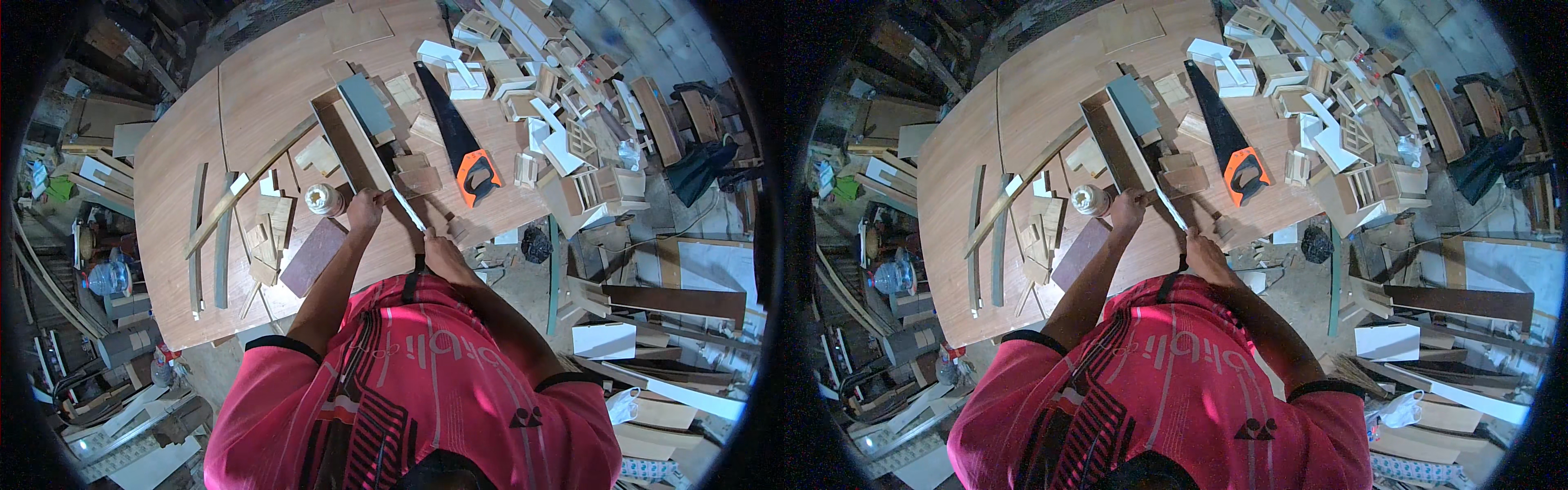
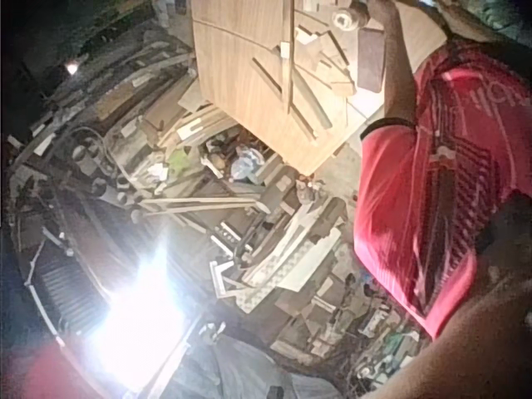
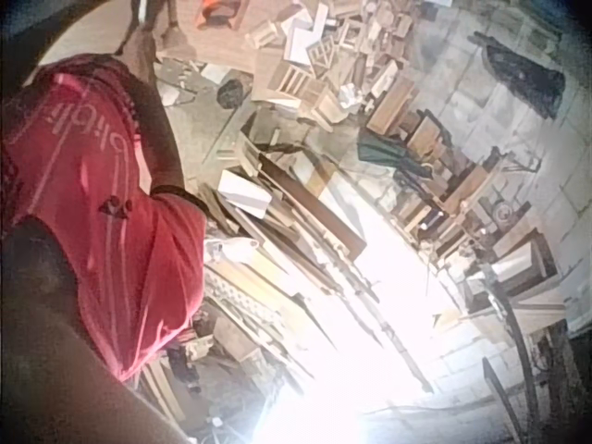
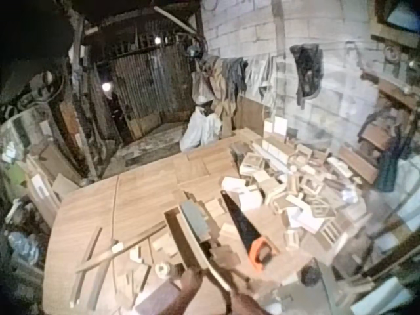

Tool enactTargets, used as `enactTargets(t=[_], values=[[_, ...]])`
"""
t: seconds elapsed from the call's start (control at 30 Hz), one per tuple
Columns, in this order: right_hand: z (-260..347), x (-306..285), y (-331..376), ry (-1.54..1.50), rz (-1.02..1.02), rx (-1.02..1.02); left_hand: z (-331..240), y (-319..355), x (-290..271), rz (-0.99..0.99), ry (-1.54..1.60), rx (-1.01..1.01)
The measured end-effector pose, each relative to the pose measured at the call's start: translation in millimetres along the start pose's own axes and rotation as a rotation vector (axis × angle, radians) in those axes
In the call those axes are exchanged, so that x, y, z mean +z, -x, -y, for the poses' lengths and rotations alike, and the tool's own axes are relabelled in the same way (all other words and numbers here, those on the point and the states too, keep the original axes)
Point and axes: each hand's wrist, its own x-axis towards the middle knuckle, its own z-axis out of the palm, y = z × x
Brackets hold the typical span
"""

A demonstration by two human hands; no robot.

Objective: The recorder is assembling small wooden boxes or components, applying glue to small strips of wood and positioning them on a larger base piece.

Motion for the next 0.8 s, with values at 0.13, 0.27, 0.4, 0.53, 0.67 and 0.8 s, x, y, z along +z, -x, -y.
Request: enactTargets(t=[0.13, 0.27, 0.4, 0.53, 0.67, 0.8], values=[[-3.6, -3.6, 2.3, 0.042, 0.01, -0.026, -2.5, -0.2, -1.4, 0.027, -0.009, -0.015], [-6.1, -1.5, 5.5, 0.016, 0.0, -0.006, -3.1, -0.5, -0.1, -0.023, -0.019, 0.032], [-4.1, -5.2, 6.0, -0.024, -0.026, -0.011, 1.5, -0.7, 2.4, -0.014, -0.01, 0.033], [-2.8, -12.9, 13.4, -0.095, -0.059, 0.026, 6.0, -3.3, 6.4, 0.012, -0.011, 0.004], [-11.3, -10.4, 19.8, -0.225, -0.15, -0.027, 12.0, 0.7, 8.4, -0.1, 0.034, 0.09], [-37.7, 13.0, 14.9, -0.171, -0.469, -0.538, -5.6, 25.6, -7.5, -0.254, 0.087, 0.12]])
